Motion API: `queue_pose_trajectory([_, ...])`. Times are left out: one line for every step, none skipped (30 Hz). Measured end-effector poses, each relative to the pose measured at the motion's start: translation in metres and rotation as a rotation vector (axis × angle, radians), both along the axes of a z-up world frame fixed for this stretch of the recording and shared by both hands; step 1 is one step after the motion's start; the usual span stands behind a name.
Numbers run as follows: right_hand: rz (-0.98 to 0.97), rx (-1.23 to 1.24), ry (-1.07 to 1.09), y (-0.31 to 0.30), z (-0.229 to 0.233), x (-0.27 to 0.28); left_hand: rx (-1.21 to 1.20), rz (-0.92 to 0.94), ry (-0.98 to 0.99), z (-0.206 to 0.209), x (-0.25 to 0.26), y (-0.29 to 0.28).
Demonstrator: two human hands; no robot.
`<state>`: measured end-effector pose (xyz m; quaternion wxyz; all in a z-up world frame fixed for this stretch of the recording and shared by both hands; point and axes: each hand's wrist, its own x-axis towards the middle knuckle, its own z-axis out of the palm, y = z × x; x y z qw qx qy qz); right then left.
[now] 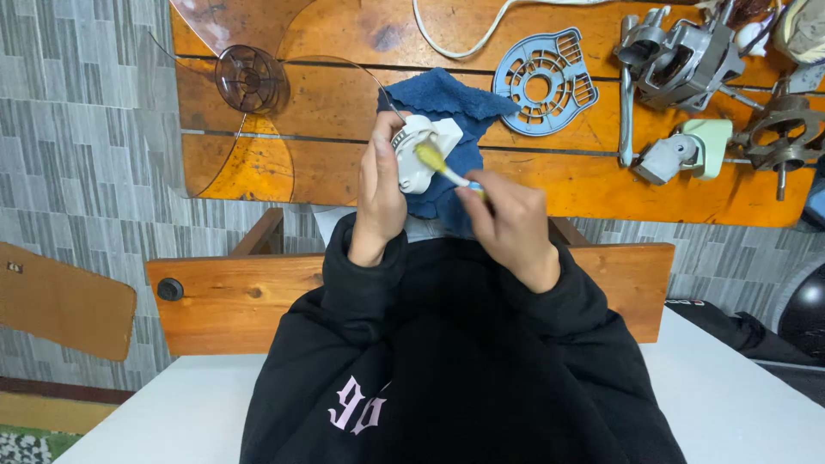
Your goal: Cleaning a small plastic appliance component using a toothbrush and a cloth
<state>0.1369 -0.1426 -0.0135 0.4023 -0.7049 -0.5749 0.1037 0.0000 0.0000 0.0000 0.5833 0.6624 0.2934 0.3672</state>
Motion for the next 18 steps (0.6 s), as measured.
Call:
queue_pose_trajectory([-0.001, 0.001, -0.001, -0.002, -0.001, -0.001, 0.001, -0.001, -0.001, 0.001, 0.000, 0.000])
queue_pose_trajectory([0.012, -0.019, 0.003, -0.004, -0.002, -0.001, -0.011, 0.002, 0.004, 0.002, 0.000, 0.000])
queue_pose_trajectory([0.024, -0.042, 0.006, -0.006, -0.002, -0.002, -0.025, 0.003, 0.008, 0.003, 0.000, 0.000])
queue_pose_trajectory([0.020, -0.043, 0.005, -0.004, -0.002, -0.001, -0.026, 0.000, 0.006, -0.003, 0.003, 0.002])
queue_pose_trajectory([0.032, -0.064, 0.002, -0.005, -0.001, -0.002, -0.033, 0.007, 0.007, -0.008, 0.004, 0.000])
queue_pose_trajectory([0.044, -0.084, -0.001, -0.005, 0.000, -0.002, -0.040, 0.015, 0.008, -0.013, 0.004, -0.001])
queue_pose_trajectory([0.042, -0.081, -0.002, -0.005, 0.000, 0.003, -0.037, 0.012, 0.007, -0.009, 0.003, 0.000])
queue_pose_trajectory([0.032, -0.080, -0.019, -0.004, 0.001, 0.009, -0.060, 0.048, 0.010, -0.006, 0.003, 0.001])
queue_pose_trajectory([0.023, -0.086, -0.034, -0.007, 0.001, 0.014, -0.089, 0.083, 0.015, -0.002, 0.002, 0.000])
queue_pose_trajectory([0.019, -0.090, -0.031, 0.000, 0.000, 0.032, -0.093, 0.079, 0.017, -0.001, 0.002, 0.003])
queue_pose_trajectory([-0.062, -0.068, -0.116, 0.006, 0.000, 0.050, -0.169, 0.064, -0.020, 0.001, 0.000, 0.006])
queue_pose_trajectory([-0.141, -0.045, -0.201, 0.012, -0.001, 0.068, -0.245, 0.049, -0.058, 0.003, -0.001, 0.009])
queue_pose_trajectory([-0.144, -0.043, -0.201, 0.025, -0.007, 0.070, -0.243, 0.047, -0.057, 0.004, -0.001, 0.010])
queue_pose_trajectory([-0.207, -0.069, -0.347, 0.037, -0.012, 0.073, -0.261, 0.074, 0.024, 0.006, -0.001, 0.011])
queue_pose_trajectory([-0.272, -0.097, -0.497, 0.049, -0.016, 0.077, -0.280, 0.097, 0.102, 0.008, 0.001, 0.012])
queue_pose_trajectory([-0.278, -0.098, -0.499, 0.055, -0.015, 0.078, -0.280, 0.090, 0.100, 0.009, 0.003, 0.013])
queue_pose_trajectory([-0.304, -0.180, -0.610, 0.061, -0.015, 0.079, -0.256, 0.115, 0.118, 0.011, 0.003, 0.013])
queue_pose_trajectory([-0.329, -0.262, -0.721, 0.066, -0.015, 0.080, -0.233, 0.139, 0.135, 0.011, 0.003, 0.013])
